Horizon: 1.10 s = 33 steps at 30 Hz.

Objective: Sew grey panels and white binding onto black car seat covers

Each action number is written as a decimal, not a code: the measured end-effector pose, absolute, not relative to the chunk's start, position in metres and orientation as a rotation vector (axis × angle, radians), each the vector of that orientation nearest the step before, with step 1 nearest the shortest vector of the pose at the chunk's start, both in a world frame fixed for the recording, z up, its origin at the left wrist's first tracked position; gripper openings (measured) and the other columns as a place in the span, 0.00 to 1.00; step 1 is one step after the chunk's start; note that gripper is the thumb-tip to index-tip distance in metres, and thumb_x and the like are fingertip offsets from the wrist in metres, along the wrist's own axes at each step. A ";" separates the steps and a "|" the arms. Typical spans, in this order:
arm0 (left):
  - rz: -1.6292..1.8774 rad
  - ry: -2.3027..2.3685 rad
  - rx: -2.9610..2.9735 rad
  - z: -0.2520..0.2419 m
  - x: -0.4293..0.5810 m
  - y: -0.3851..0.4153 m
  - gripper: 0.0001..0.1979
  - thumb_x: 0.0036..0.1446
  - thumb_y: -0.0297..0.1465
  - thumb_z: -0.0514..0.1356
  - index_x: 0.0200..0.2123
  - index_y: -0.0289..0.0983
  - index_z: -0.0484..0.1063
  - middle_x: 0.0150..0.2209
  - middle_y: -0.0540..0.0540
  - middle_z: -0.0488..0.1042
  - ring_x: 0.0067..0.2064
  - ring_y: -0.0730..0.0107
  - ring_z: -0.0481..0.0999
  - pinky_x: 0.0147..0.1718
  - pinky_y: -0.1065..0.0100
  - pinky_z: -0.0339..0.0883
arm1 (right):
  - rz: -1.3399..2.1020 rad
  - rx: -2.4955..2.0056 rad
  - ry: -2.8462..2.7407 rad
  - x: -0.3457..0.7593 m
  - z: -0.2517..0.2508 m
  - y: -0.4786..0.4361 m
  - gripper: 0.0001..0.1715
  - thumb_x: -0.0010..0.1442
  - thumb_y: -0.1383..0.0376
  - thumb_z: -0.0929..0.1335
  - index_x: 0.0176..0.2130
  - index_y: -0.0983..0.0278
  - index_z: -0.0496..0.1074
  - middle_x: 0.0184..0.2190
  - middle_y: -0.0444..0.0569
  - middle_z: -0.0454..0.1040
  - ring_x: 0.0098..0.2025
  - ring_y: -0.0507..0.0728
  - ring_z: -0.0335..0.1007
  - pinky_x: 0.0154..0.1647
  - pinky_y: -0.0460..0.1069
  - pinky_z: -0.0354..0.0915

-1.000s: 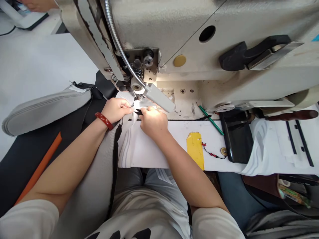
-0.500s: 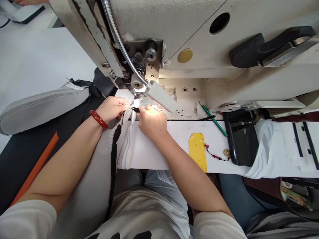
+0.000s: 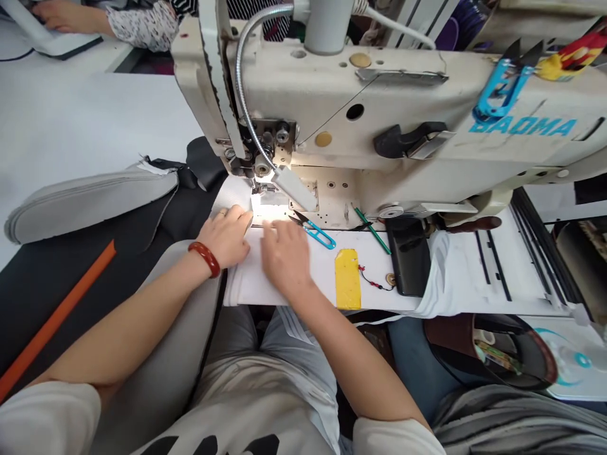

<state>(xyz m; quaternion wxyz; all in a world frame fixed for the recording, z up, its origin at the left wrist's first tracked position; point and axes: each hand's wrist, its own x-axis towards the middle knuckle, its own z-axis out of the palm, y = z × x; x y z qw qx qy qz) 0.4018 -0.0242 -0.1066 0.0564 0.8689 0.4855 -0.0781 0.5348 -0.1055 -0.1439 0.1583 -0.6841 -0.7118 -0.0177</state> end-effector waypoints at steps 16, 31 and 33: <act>-0.450 1.209 2.609 -0.099 0.378 -0.025 0.21 0.62 0.31 0.50 0.58 0.40 0.65 0.53 0.41 0.67 0.53 0.49 0.68 0.48 0.54 0.67 | 0.186 -2.322 -1.939 0.518 -0.129 -0.069 0.24 0.71 0.59 0.54 0.46 0.60 0.76 0.40 0.52 0.73 0.42 0.59 0.70 0.30 0.49 0.52; -0.180 1.285 2.530 -0.116 0.385 -0.009 0.26 0.57 0.23 0.51 0.58 0.43 0.70 0.46 0.43 0.72 0.49 0.59 0.75 0.41 0.64 0.67 | 0.519 -2.075 -1.928 0.518 -0.139 -0.075 0.19 0.64 0.66 0.61 0.48 0.57 0.77 0.38 0.48 0.71 0.37 0.57 0.69 0.32 0.49 0.57; -0.176 1.305 2.518 -0.116 0.387 -0.011 0.25 0.58 0.24 0.51 0.57 0.43 0.71 0.47 0.43 0.72 0.48 0.59 0.75 0.40 0.64 0.67 | 0.631 -2.010 -1.775 0.519 -0.140 -0.072 0.19 0.60 0.68 0.63 0.48 0.60 0.75 0.34 0.46 0.70 0.37 0.56 0.68 0.34 0.49 0.59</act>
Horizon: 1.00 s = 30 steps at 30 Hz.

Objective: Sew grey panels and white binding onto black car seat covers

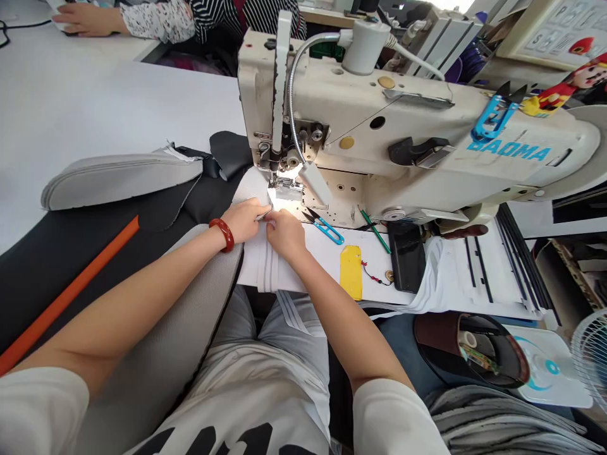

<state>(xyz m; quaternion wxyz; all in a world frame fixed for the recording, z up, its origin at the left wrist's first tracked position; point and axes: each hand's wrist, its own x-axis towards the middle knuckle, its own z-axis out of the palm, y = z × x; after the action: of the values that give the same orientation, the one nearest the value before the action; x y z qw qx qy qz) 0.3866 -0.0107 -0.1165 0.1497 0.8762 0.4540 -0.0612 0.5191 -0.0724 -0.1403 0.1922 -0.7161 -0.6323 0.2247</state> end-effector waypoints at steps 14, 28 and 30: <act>-0.141 1.364 2.500 -0.121 0.390 -0.018 0.10 0.55 0.30 0.55 0.36 0.39 0.76 0.45 0.43 0.72 0.44 0.58 0.74 0.35 0.61 0.67 | 0.748 -2.008 -2.080 0.524 -0.134 -0.061 0.40 0.58 0.72 0.61 0.68 0.70 0.53 0.32 0.49 0.76 0.36 0.59 0.70 0.33 0.50 0.60; -0.194 1.442 2.619 -0.116 0.411 0.011 0.12 0.57 0.30 0.55 0.40 0.34 0.76 0.49 0.36 0.71 0.49 0.51 0.72 0.44 0.58 0.68 | 0.626 -1.919 -1.840 0.518 -0.123 -0.105 0.31 0.66 0.66 0.58 0.67 0.62 0.57 0.43 0.53 0.77 0.43 0.60 0.74 0.42 0.53 0.66; -0.221 1.440 2.637 -0.115 0.414 0.015 0.12 0.54 0.29 0.55 0.39 0.33 0.77 0.49 0.36 0.71 0.50 0.50 0.72 0.44 0.57 0.67 | 0.934 -1.741 -1.575 0.507 -0.138 -0.162 0.23 0.68 0.59 0.58 0.58 0.61 0.69 0.35 0.50 0.77 0.37 0.57 0.73 0.42 0.52 0.67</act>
<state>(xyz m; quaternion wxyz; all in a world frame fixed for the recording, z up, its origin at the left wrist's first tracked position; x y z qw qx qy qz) 0.4139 0.0148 -0.1150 0.0646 0.8735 0.4769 -0.0733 0.5071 -0.1618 -0.1377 0.3028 -0.6567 -0.5940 0.3525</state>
